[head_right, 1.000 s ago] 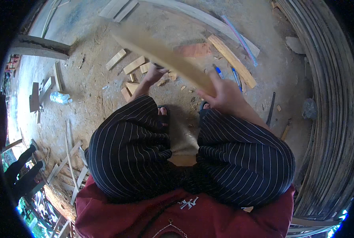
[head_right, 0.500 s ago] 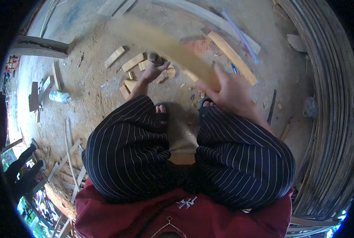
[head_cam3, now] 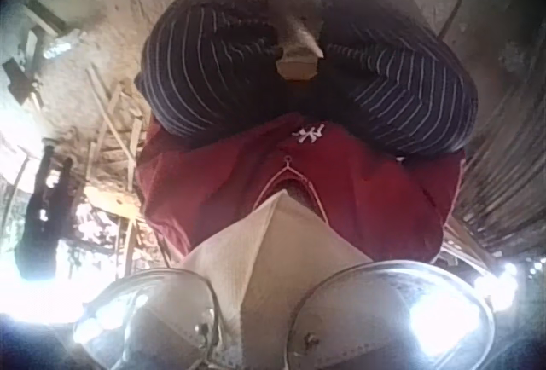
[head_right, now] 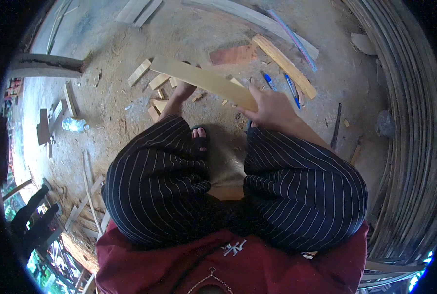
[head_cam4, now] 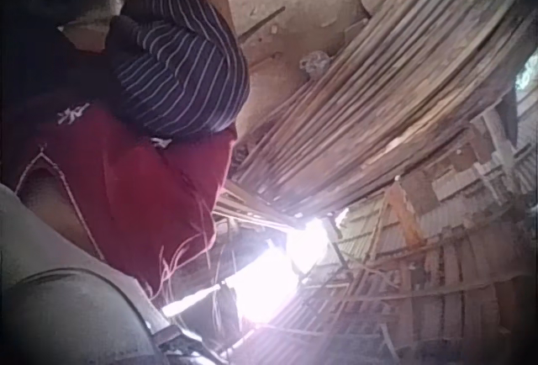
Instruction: Carve a notch or shape into a piece of wood using a chisel and a mallet.
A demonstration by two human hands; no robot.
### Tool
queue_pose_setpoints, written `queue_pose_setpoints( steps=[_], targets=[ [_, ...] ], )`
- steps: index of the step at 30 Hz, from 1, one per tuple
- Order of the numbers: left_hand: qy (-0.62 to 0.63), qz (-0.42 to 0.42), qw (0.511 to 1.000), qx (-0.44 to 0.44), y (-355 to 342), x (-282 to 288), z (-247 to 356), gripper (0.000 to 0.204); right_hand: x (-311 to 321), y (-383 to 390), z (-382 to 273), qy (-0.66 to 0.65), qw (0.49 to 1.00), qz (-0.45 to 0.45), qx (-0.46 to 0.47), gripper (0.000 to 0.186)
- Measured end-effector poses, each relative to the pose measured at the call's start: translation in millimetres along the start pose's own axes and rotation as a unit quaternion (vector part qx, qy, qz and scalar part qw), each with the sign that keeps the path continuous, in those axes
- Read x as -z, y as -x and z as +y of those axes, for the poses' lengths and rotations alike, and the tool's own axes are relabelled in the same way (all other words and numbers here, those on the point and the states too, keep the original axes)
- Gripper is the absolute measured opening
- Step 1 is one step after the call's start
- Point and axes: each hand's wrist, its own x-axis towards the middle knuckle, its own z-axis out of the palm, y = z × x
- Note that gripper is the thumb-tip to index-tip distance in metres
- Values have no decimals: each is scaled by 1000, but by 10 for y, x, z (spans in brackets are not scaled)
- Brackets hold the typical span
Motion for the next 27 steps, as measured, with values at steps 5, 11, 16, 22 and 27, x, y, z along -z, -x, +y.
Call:
queue_pose_setpoints(
  steps=[5, 11, 16, 22, 27],
  targets=[
    [22, 119, 992, 44, -12, 55, 0, 11, 142, 97, -2, -292, 944, 153, 32, 56],
    [-9, 207, 978, 28, 6, -39, -144, 20, -55, 168, 535, -154, 980, 93, -84, 50],
    [1, 211, 977, 36, 4, -197, 37, 23, -652, 160, 728, 13, 987, -59, -148, 45],
    [12, 167, 984, 56, 16, -140, -50, 16, -976, 112, 723, -8, 990, -61, -126, 40],
    [182, 229, 955, 52, -51, 133, -210, 14, -1020, 131, 669, -21, 988, -53, -146, 38]
  ],
)
